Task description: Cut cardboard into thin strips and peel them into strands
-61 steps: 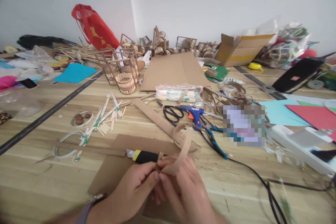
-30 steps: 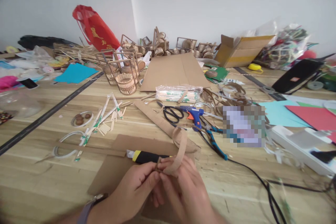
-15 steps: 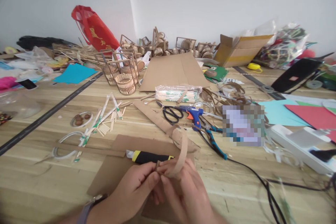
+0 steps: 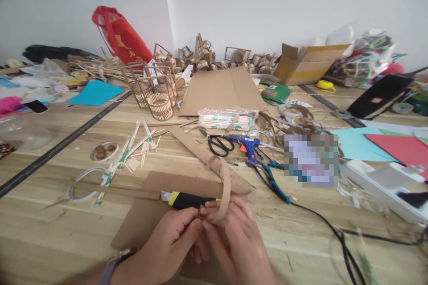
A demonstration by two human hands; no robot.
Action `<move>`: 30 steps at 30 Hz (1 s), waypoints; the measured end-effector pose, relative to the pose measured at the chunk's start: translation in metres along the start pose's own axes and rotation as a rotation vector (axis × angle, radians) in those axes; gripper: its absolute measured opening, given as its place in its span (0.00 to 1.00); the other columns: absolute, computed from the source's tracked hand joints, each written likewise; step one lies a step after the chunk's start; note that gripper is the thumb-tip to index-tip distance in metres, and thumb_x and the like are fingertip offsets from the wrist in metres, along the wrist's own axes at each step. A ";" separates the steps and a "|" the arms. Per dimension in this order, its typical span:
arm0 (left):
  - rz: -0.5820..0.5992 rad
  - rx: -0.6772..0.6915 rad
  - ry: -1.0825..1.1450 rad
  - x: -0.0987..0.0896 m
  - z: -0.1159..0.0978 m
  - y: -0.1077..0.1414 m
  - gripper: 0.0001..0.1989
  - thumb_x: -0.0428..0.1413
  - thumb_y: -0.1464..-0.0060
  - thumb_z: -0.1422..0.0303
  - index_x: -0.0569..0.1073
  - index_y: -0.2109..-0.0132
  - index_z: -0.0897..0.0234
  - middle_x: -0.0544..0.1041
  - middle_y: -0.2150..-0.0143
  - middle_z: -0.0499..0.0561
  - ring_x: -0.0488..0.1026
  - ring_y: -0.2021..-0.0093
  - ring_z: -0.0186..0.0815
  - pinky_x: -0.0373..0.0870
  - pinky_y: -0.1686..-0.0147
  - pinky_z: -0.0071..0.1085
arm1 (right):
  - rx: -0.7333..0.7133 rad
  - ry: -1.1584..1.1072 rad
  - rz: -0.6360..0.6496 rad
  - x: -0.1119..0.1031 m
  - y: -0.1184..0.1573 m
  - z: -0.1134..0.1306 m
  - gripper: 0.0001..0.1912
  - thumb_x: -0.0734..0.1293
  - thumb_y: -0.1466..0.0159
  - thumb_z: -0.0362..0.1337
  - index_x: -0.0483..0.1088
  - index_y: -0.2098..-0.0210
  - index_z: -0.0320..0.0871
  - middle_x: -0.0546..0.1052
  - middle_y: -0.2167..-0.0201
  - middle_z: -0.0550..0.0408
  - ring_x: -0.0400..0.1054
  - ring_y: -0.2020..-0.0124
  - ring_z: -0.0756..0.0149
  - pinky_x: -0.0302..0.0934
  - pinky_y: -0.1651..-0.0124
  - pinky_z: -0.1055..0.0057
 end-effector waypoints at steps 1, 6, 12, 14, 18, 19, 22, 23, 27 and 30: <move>0.006 0.004 -0.008 0.000 -0.001 0.000 0.27 0.43 0.35 0.47 0.71 0.64 0.66 0.74 0.78 0.51 0.72 0.79 0.33 0.68 0.77 0.24 | 0.010 0.004 0.003 0.000 0.000 0.000 0.06 0.62 0.32 0.32 0.69 0.60 0.48 0.82 0.67 0.58 0.78 0.64 0.66 0.71 0.56 0.70; 0.026 0.014 -0.009 0.001 -0.004 0.000 0.25 0.44 0.35 0.48 0.72 0.64 0.66 0.73 0.79 0.49 0.71 0.80 0.31 0.66 0.78 0.23 | 0.070 -0.005 0.037 0.002 0.003 -0.004 0.05 0.62 0.31 0.34 0.68 0.59 0.49 0.82 0.67 0.61 0.78 0.63 0.68 0.70 0.55 0.71; 0.006 0.002 0.057 -0.001 0.002 -0.003 0.28 0.47 0.38 0.45 0.74 0.60 0.68 0.73 0.76 0.50 0.72 0.76 0.33 0.68 0.75 0.26 | 0.072 0.018 0.037 0.005 0.005 -0.006 0.06 0.59 0.29 0.37 0.68 0.58 0.49 0.82 0.67 0.61 0.78 0.62 0.68 0.69 0.54 0.71; 0.000 0.006 0.073 -0.001 0.003 -0.004 0.28 0.48 0.38 0.45 0.75 0.57 0.69 0.73 0.75 0.50 0.72 0.76 0.34 0.69 0.75 0.27 | 0.048 0.034 0.029 0.005 0.006 -0.005 0.06 0.59 0.29 0.37 0.67 0.58 0.49 0.82 0.67 0.60 0.78 0.62 0.67 0.68 0.54 0.69; -0.013 0.005 0.073 -0.003 0.001 -0.004 0.28 0.48 0.38 0.46 0.75 0.57 0.69 0.73 0.75 0.50 0.72 0.75 0.34 0.68 0.74 0.27 | 0.019 0.067 0.032 0.005 0.007 -0.002 0.06 0.59 0.30 0.37 0.67 0.58 0.48 0.82 0.65 0.58 0.77 0.60 0.65 0.67 0.54 0.68; -0.016 0.003 0.068 -0.003 0.001 -0.004 0.27 0.48 0.38 0.46 0.75 0.58 0.69 0.73 0.75 0.50 0.72 0.76 0.34 0.68 0.74 0.27 | 0.023 0.070 0.039 0.006 0.008 -0.003 0.06 0.59 0.30 0.36 0.67 0.57 0.48 0.82 0.65 0.59 0.77 0.60 0.65 0.67 0.53 0.68; -0.029 0.007 0.031 -0.004 -0.001 -0.003 0.24 0.48 0.37 0.49 0.74 0.61 0.68 0.73 0.76 0.50 0.72 0.76 0.34 0.68 0.75 0.27 | 0.038 0.064 0.041 0.006 0.008 -0.004 0.06 0.59 0.29 0.36 0.67 0.56 0.48 0.82 0.65 0.60 0.77 0.60 0.66 0.66 0.51 0.68; -0.032 0.011 0.016 -0.004 -0.001 -0.003 0.23 0.48 0.36 0.50 0.73 0.62 0.67 0.73 0.76 0.50 0.72 0.76 0.34 0.67 0.75 0.27 | 0.045 0.061 0.039 0.005 0.008 -0.004 0.07 0.59 0.29 0.36 0.68 0.57 0.49 0.82 0.65 0.60 0.77 0.60 0.67 0.66 0.51 0.69; -0.037 0.034 -0.041 -0.004 -0.004 -0.001 0.20 0.46 0.35 0.54 0.70 0.66 0.65 0.73 0.77 0.50 0.73 0.76 0.34 0.67 0.76 0.26 | 0.069 0.053 0.027 0.004 0.005 -0.005 0.07 0.59 0.30 0.36 0.69 0.58 0.49 0.82 0.66 0.60 0.78 0.61 0.67 0.67 0.52 0.69; -0.050 0.039 -0.072 -0.005 -0.006 0.000 0.19 0.46 0.35 0.56 0.69 0.68 0.64 0.73 0.77 0.50 0.72 0.76 0.34 0.65 0.77 0.25 | 0.078 0.036 0.015 0.002 0.003 -0.003 0.07 0.60 0.30 0.35 0.69 0.59 0.49 0.82 0.67 0.61 0.78 0.63 0.68 0.69 0.55 0.71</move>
Point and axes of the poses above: each hand's wrist, its own y-axis away from the middle knuckle, its own x-axis out of the palm, z = x × y, the point moved 8 cm from there along -y, towards the middle knuckle
